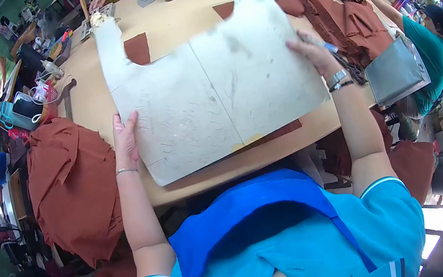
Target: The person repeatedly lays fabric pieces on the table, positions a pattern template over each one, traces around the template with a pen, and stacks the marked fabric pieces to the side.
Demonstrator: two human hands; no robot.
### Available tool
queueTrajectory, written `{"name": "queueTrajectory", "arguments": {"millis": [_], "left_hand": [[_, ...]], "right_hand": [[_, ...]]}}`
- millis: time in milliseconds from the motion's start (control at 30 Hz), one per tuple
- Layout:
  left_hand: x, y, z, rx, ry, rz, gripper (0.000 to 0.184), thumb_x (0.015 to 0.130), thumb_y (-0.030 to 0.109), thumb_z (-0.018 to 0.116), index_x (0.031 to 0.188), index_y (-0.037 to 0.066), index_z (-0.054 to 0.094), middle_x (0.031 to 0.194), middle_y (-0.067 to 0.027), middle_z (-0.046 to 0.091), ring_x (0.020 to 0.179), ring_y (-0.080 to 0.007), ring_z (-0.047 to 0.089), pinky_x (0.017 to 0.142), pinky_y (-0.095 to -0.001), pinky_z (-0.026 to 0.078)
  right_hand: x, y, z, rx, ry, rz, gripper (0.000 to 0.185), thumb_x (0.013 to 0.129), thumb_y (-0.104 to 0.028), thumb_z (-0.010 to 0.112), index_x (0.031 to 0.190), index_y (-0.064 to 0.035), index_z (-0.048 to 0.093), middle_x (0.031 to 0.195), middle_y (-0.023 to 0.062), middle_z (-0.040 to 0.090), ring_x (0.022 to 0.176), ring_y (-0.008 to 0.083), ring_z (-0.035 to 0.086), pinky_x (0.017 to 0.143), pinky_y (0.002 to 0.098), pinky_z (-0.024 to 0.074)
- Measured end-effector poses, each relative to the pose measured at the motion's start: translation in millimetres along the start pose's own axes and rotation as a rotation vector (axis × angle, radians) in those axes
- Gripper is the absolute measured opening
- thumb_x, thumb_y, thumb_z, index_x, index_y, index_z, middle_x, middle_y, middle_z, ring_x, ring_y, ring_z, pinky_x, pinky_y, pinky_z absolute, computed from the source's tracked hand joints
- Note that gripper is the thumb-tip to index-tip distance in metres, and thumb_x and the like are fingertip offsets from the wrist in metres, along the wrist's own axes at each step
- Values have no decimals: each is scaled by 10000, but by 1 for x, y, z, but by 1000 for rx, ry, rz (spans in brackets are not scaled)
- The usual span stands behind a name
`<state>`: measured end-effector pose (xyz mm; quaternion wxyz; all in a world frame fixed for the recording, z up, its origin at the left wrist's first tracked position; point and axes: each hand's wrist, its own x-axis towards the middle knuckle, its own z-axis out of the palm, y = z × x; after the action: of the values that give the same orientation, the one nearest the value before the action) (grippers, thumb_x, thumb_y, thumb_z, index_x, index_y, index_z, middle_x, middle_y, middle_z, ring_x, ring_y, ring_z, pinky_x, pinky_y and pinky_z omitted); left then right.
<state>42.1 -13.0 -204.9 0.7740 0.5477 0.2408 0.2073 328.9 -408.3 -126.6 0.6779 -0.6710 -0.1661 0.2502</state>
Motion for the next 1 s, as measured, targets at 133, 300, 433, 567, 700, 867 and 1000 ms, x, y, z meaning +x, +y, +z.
{"name": "queueTrajectory", "arguments": {"millis": [133,300,433,567,700,867,1000], "left_hand": [[9,-21,-8,405,63,50,506,902,109,669,1344,0,446,1140,-114,622,983,-168,617,806,-293,522],[18,-15,-16,856,114,120,609,803,255,786,1282,-27,537,812,-32,608,683,-118,559,612,-278,476],[19,-9,-9,1014,154,159,667,749,330,821,1256,-30,581,694,-12,556,610,-108,520,571,-279,451],[16,-8,-6,1081,174,150,679,748,338,819,1278,-9,575,692,-13,561,609,-113,527,573,-278,452],[20,-8,-8,1084,177,138,691,737,345,822,1285,4,575,680,-15,559,603,-119,532,577,-283,455],[25,-6,-9,1107,171,116,696,731,353,820,1285,8,576,676,-17,558,604,-123,539,578,-286,455],[28,-5,-8,1128,157,102,687,736,367,812,1276,13,579,677,-17,558,607,-127,542,580,-287,457]], "right_hand": [[-1,68,-13,-379,60,-60,510,818,-175,770,1253,3,574,946,62,663,773,125,618,677,248,508],[-2,103,-17,-524,249,-100,589,749,-190,839,1242,7,585,763,-7,598,634,78,541,587,234,460],[-4,103,-13,-548,288,-68,602,732,-201,853,1238,-4,593,760,-3,587,644,78,545,596,235,466],[-10,100,-9,-621,308,-49,596,728,-235,857,1227,-28,607,755,-4,574,668,87,549,613,245,475],[-5,104,-12,-699,316,-103,590,730,-273,856,1217,-40,616,755,-4,566,673,100,545,626,261,482],[-2,104,-12,-698,303,-66,599,722,-303,861,1203,-38,622,778,6,570,693,113,552,656,277,489],[-4,92,-6,-690,296,-26,605,713,-313,866,1192,-33,625,784,13,571,706,117,555,669,281,494]]}}
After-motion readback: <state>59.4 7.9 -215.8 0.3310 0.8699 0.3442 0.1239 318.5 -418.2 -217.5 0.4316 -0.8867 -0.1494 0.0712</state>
